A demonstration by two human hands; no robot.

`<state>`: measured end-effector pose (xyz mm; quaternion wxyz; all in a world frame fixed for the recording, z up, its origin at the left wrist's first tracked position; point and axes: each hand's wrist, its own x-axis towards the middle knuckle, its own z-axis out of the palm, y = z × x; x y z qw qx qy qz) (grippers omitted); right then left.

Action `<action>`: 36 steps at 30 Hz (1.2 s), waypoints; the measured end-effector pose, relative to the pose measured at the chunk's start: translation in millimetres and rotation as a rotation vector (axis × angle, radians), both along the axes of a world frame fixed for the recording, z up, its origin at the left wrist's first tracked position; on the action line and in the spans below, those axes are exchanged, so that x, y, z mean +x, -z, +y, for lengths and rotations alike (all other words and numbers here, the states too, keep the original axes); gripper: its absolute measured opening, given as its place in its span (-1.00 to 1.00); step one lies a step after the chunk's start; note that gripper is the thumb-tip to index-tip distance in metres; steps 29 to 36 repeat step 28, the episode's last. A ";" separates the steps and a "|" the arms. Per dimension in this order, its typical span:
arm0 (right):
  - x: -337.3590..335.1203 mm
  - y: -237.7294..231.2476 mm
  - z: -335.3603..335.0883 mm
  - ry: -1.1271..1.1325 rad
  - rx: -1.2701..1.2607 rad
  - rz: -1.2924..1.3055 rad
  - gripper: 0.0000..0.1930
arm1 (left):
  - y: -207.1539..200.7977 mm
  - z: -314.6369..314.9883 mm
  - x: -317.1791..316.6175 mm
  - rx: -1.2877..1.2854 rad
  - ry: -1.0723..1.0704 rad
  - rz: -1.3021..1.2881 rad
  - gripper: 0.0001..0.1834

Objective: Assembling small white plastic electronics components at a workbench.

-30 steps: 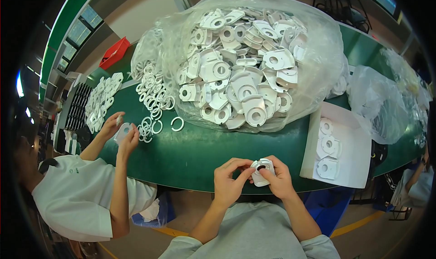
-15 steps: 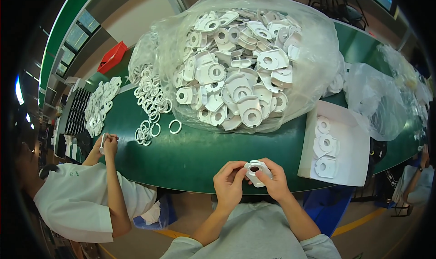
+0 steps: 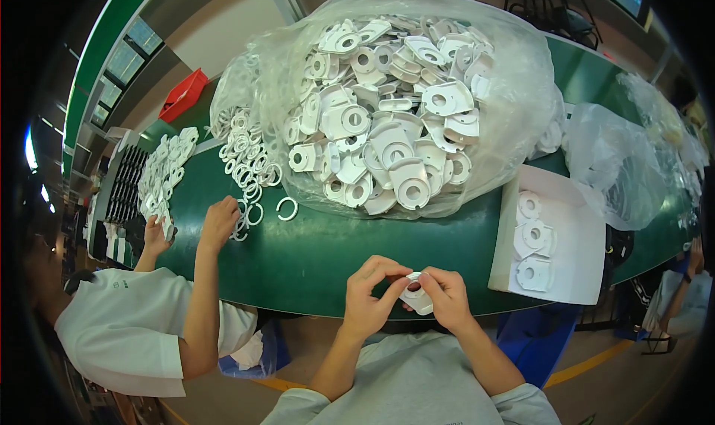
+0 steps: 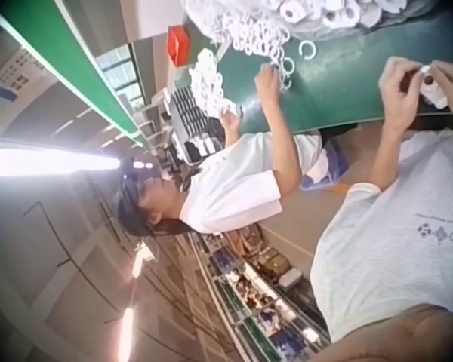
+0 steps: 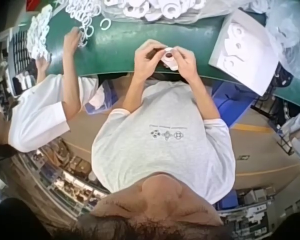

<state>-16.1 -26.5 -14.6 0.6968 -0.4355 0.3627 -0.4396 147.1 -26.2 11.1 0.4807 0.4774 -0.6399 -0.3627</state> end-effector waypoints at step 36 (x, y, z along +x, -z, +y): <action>-2.1 -3.3 -7.6 0.004 0.042 -0.108 -0.65 | 16.8 3.6 -10.6 0.437 0.009 0.557 -0.74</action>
